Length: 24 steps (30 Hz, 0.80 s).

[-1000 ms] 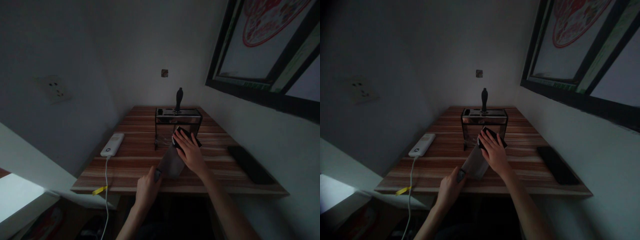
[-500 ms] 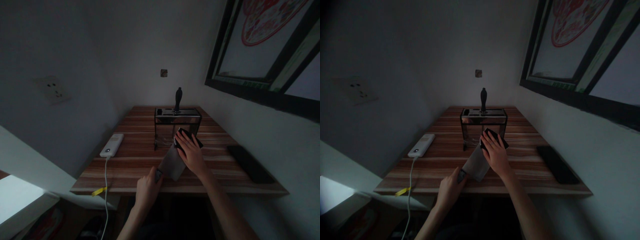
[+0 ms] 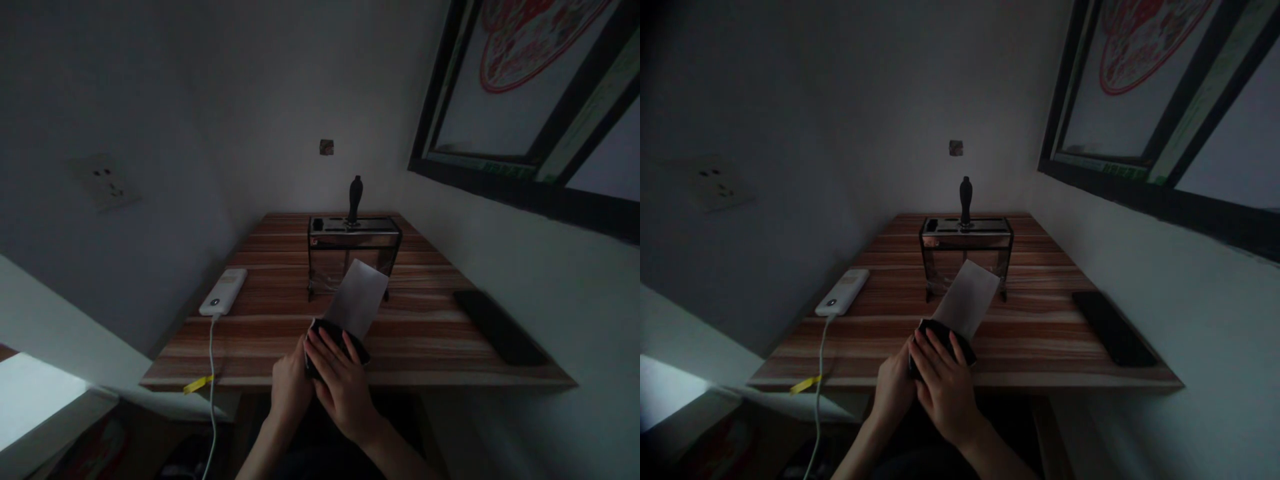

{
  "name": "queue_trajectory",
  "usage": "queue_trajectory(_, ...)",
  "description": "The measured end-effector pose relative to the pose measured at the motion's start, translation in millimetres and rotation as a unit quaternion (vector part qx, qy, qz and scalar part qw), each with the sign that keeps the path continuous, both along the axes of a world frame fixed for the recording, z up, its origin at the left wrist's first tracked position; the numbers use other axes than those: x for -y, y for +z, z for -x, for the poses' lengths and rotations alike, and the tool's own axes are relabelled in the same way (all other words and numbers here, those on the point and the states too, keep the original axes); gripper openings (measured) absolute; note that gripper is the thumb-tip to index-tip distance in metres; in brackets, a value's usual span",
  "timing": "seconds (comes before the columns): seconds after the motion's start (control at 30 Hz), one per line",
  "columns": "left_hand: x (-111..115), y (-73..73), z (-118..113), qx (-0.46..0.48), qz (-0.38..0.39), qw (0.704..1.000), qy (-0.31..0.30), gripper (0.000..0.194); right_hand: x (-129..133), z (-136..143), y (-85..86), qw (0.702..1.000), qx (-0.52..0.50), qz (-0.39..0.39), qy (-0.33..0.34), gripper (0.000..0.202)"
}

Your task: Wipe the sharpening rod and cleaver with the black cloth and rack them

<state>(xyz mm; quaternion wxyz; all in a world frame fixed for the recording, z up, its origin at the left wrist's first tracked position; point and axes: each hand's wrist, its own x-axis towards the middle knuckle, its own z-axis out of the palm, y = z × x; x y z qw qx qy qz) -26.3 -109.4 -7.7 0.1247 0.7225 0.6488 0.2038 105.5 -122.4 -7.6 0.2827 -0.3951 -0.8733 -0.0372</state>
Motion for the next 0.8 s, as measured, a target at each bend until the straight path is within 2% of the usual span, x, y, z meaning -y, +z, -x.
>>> queue_trajectory(0.23, 0.1, -3.0, 1.6, 0.045, -0.029, 0.999, -0.010, 0.040, 1.1, 1.8, 0.9, 1.000, -0.029, -0.001, -0.001, 0.056)
queue_trajectory(0.43, 0.9, 3.4, -0.1, 0.057, 0.008, 0.998, 0.002, 0.034, -1.8, -2.1, 6.3, 1.000, -0.007, 0.001, 0.005, 0.056)
queue_trajectory(0.63, -0.9, 8.0, -3.6, -0.001, 0.059, 0.998, 0.030, 0.031, -9.2, -12.5, 13.8, 1.000, 0.014, -0.007, -0.010, 0.055)
queue_trajectory(0.8, -2.8, 3.0, -5.3, -0.049, 0.036, 0.998, 0.035, 0.035, -21.4, -24.4, 19.4, 0.999, 0.014, -0.015, -0.042, 0.053)
